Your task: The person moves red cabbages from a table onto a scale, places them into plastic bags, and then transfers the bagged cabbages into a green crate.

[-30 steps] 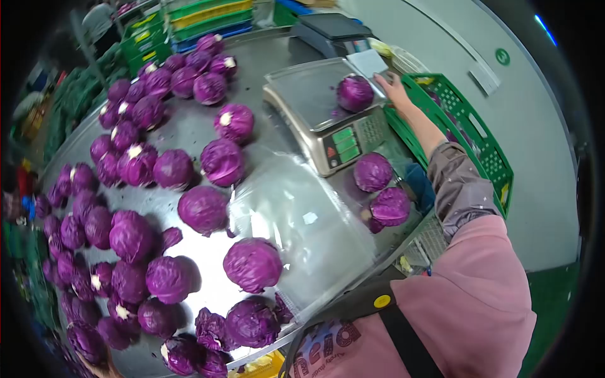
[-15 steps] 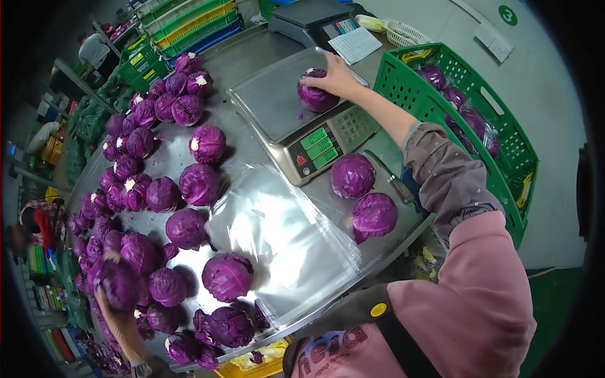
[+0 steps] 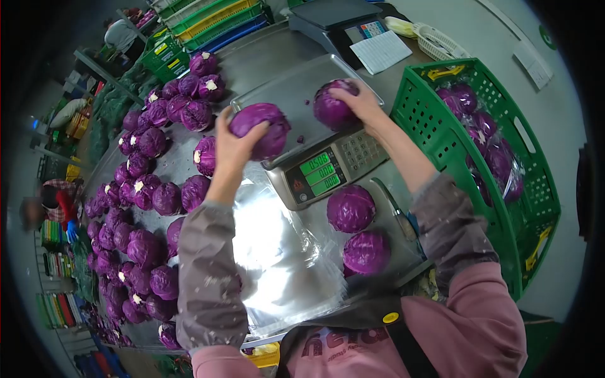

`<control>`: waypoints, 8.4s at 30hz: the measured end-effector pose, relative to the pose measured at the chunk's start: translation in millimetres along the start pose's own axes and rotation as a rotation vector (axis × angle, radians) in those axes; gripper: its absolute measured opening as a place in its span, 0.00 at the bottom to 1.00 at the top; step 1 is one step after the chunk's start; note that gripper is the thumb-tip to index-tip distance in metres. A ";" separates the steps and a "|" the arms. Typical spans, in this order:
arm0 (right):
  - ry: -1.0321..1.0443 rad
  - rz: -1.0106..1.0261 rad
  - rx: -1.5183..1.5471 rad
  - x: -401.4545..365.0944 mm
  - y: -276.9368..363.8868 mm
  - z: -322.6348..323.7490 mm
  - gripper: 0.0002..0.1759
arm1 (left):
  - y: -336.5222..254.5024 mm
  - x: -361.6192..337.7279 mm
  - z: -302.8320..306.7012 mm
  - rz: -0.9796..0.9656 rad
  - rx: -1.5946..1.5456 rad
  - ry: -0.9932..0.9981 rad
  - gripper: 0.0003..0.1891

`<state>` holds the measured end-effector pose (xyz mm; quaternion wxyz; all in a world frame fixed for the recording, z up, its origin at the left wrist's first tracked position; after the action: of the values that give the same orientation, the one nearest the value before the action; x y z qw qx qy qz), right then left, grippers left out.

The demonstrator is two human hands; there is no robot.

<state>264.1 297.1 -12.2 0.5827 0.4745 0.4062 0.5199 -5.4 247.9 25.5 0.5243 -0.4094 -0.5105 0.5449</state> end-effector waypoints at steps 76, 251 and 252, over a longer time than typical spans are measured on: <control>0.508 -0.634 0.474 -332.3 -12.3 -71.8 0.16 | 11.1 -304.9 2.8 -0.133 -0.088 0.007 0.05; -0.019 0.041 -0.707 -24.1 50.4 -69.6 0.58 | 15.2 -381.4 353.2 0.065 -0.675 -0.767 0.09; -0.013 0.048 -0.714 -19.6 48.0 -65.9 0.59 | 13.2 -380.0 351.1 0.071 -0.665 -0.800 0.09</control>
<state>187.2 286.7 19.8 0.7020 0.2538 0.1838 0.6395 -308.4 -171.8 29.1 0.1111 -0.3304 -0.8022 0.4847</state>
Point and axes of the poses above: each hand's wrist, its own x-axis towards the middle knuckle, its own z-axis out of the back of the hand, y = z × x, the point moved 6 cm from there along x, towards the middle knuckle, and after that the axes turned 5 degrees about -x, right-handed, at the moved point
